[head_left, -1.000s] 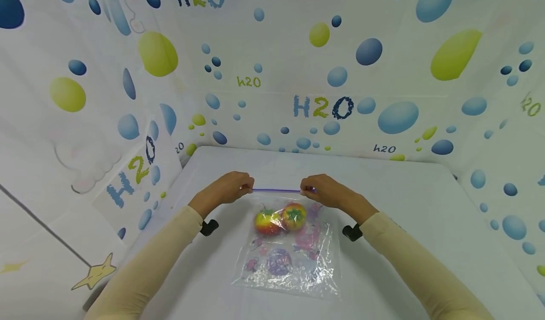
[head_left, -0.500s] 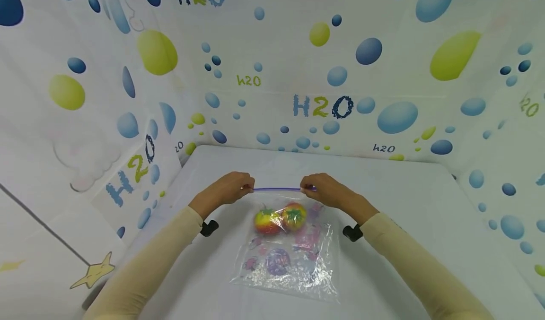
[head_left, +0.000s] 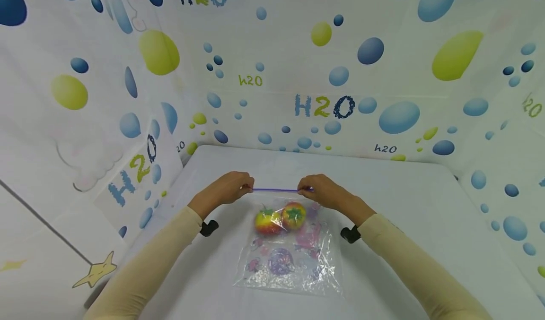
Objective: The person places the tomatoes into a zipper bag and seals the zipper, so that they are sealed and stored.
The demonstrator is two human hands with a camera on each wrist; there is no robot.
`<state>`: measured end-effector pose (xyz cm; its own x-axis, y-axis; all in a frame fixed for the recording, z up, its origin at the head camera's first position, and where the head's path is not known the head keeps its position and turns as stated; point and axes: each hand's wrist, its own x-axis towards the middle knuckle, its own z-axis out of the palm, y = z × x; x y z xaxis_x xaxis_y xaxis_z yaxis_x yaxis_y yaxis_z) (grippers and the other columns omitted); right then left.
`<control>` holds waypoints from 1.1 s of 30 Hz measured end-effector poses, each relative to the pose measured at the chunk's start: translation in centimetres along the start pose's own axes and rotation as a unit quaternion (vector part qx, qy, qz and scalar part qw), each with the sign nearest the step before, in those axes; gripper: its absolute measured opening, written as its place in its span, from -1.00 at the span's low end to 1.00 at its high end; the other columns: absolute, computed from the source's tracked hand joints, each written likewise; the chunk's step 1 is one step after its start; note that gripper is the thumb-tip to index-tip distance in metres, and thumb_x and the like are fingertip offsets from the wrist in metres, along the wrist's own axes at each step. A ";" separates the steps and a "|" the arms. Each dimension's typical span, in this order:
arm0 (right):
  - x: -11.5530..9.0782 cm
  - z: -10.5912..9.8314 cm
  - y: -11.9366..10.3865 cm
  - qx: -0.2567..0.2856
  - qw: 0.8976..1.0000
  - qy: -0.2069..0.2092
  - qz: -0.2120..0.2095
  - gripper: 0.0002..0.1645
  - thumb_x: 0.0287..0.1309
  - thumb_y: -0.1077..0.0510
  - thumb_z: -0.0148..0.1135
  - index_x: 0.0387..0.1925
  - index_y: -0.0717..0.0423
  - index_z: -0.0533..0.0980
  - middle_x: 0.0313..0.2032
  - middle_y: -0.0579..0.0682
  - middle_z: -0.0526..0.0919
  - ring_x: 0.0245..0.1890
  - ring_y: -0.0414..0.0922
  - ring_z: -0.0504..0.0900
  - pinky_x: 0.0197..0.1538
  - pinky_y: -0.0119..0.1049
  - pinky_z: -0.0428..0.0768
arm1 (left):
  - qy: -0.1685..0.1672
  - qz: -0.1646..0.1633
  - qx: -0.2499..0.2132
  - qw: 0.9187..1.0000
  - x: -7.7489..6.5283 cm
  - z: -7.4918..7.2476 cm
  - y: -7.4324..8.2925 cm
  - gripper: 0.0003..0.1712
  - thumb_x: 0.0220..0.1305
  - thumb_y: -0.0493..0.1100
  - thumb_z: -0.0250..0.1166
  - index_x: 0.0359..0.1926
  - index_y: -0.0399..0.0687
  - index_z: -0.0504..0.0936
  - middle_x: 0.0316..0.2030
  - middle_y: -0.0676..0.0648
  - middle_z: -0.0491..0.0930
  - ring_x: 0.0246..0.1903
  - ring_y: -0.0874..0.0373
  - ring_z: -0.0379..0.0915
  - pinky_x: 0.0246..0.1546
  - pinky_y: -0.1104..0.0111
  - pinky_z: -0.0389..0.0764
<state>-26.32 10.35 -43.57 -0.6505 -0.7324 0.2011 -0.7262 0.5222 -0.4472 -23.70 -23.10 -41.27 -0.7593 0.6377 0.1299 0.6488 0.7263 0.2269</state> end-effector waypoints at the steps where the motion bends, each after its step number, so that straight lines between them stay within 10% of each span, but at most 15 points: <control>1: 0.0 0.0 0.1 0.000 1.000 0.001 -0.002 -0.87 0.41 0.24 0.35 -0.09 0.20 0.72 -0.19 -0.04 0.78 -0.15 -0.11 0.74 0.03 -0.14 0.72 | -0.001 0.002 -0.001 1.000 0.0 0.0 0.0 -0.83 0.43 -0.27 0.38 -0.34 -0.08 0.60 -0.39 0.01 0.58 -0.34 0.14 0.49 -0.17 0.19 0.63; 33: -3.3 -2.1 2.8 -0.019 0.999 0.019 0.040 -0.88 0.41 0.25 0.34 -0.10 0.21 0.70 -0.18 0.00 0.77 -0.14 -0.06 0.72 0.06 -0.03 0.72 | -0.021 -0.030 -0.004 0.999 -0.7 -0.6 -1.5 -0.90 0.45 -0.27 0.36 -0.27 -0.10 0.63 -0.34 0.00 0.61 -0.30 0.10 0.50 -0.11 0.15 0.65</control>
<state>-26.75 15.16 -43.63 -0.7150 -0.6700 0.1997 -0.6782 0.5954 -0.4308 -24.14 -24.79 -41.06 -0.7939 0.6035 0.0744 0.6016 0.7617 0.2405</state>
